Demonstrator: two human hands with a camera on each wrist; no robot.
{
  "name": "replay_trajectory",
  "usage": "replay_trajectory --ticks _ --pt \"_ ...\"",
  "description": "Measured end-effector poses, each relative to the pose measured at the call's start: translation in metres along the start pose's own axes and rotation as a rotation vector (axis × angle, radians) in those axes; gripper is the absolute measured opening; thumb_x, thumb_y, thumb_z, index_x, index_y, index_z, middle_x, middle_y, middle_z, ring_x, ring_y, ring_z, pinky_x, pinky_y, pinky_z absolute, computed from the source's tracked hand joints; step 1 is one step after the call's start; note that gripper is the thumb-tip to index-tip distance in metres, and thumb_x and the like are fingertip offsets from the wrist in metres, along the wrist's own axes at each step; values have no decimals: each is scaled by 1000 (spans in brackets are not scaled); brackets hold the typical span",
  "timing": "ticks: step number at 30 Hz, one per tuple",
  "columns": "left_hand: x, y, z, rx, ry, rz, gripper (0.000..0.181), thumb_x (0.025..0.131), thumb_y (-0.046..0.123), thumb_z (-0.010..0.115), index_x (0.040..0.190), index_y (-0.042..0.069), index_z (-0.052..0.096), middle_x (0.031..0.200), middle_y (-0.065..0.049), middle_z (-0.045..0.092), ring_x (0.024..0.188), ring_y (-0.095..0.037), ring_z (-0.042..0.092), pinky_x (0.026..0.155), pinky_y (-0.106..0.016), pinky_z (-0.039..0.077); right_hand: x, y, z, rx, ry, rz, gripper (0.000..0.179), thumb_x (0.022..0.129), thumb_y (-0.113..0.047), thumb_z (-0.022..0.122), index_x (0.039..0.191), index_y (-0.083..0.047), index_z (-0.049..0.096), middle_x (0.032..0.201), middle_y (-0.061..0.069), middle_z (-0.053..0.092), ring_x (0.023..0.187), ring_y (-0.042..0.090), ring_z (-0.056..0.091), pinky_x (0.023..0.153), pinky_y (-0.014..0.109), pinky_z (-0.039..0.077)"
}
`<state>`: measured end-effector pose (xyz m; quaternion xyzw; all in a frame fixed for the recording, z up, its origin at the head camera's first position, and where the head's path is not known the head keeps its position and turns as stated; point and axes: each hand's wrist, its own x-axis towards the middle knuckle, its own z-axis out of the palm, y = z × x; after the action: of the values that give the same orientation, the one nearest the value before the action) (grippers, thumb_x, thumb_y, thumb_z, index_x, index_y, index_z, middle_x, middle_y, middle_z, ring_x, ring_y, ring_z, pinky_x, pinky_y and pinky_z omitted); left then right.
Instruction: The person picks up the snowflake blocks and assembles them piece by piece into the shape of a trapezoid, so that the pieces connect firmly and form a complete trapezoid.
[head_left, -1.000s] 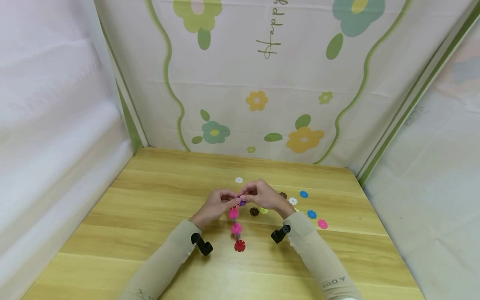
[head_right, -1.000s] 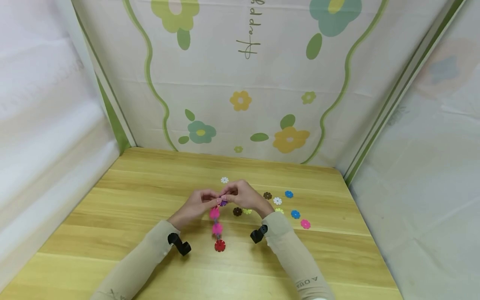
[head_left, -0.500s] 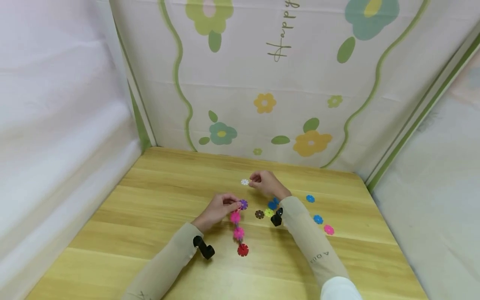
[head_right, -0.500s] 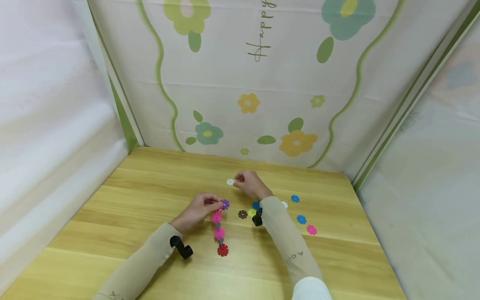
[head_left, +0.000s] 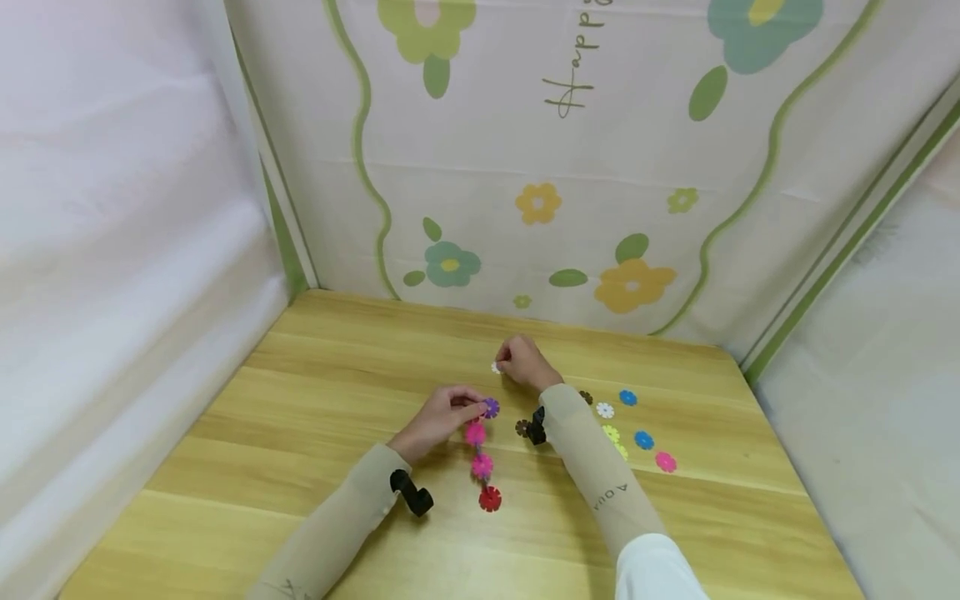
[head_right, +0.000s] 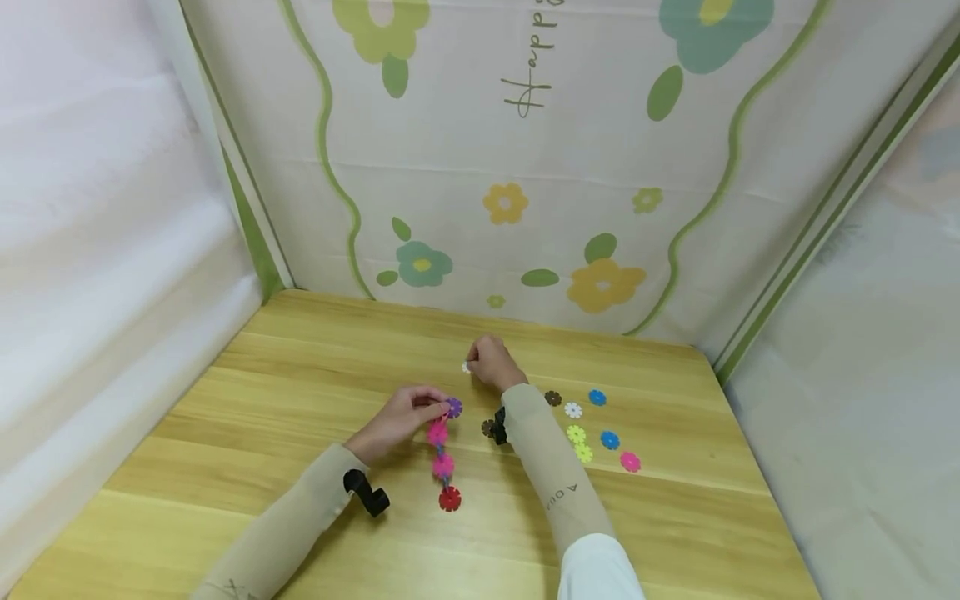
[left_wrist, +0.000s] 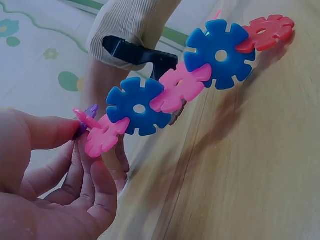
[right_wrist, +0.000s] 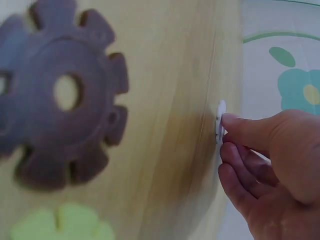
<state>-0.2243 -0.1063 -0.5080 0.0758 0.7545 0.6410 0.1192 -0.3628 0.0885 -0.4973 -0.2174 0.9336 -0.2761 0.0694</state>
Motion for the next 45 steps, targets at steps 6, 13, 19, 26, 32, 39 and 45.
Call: replay_trajectory --ticks 6,13,19,26,32,39,45 --pt "3 1 -3 0 9 6 21 101 21 73 115 5 74 113 -9 75 98 -16 67 86 -26 57 -7 -3 -5 -18 -35 3 25 99 -14 75 120 -1 75 113 12 76 104 25 70 95 40 60" --pt "4 4 -2 2 -6 7 21 102 21 71 115 5 74 112 -9 74 98 -16 67 87 -28 57 -19 -2 -11 -71 -74 34 8 95 -14 81 98 -8 79 100 5 77 89 18 68 86 36 60" --pt "3 6 0 3 3 0 20 102 23 72 113 7 74 109 -7 74 97 -17 67 85 -26 56 -36 1 -17 -10 -96 61 13 92 -13 84 100 -7 76 96 5 74 87 17 65 88 37 57" --pt "1 4 4 2 -11 1 19 103 21 70 114 6 74 111 -8 73 98 -17 67 86 -26 58 -58 10 -26 73 -106 -49 10 99 -17 77 91 -12 73 89 0 71 78 14 60 74 28 52" --pt "0 2 7 24 -36 27 19 104 21 68 114 6 74 110 -8 74 97 -17 67 85 -28 58 -81 5 -37 203 -96 -187 6 102 -18 71 96 -16 73 91 -1 73 85 31 69 73 25 55" --pt "-1 7 13 25 -76 64 17 104 20 68 111 5 73 105 -5 73 91 -13 67 82 -26 57 -104 1 -36 336 -36 -291 7 102 -16 70 97 -16 74 94 2 74 92 41 71 80 42 60" --pt "0 11 18 24 -91 63 17 104 17 68 112 3 72 106 -8 73 91 -14 66 82 -25 57 -114 4 -30 364 16 -300 8 101 -16 71 95 -19 76 98 -1 75 93 22 72 87 34 60"
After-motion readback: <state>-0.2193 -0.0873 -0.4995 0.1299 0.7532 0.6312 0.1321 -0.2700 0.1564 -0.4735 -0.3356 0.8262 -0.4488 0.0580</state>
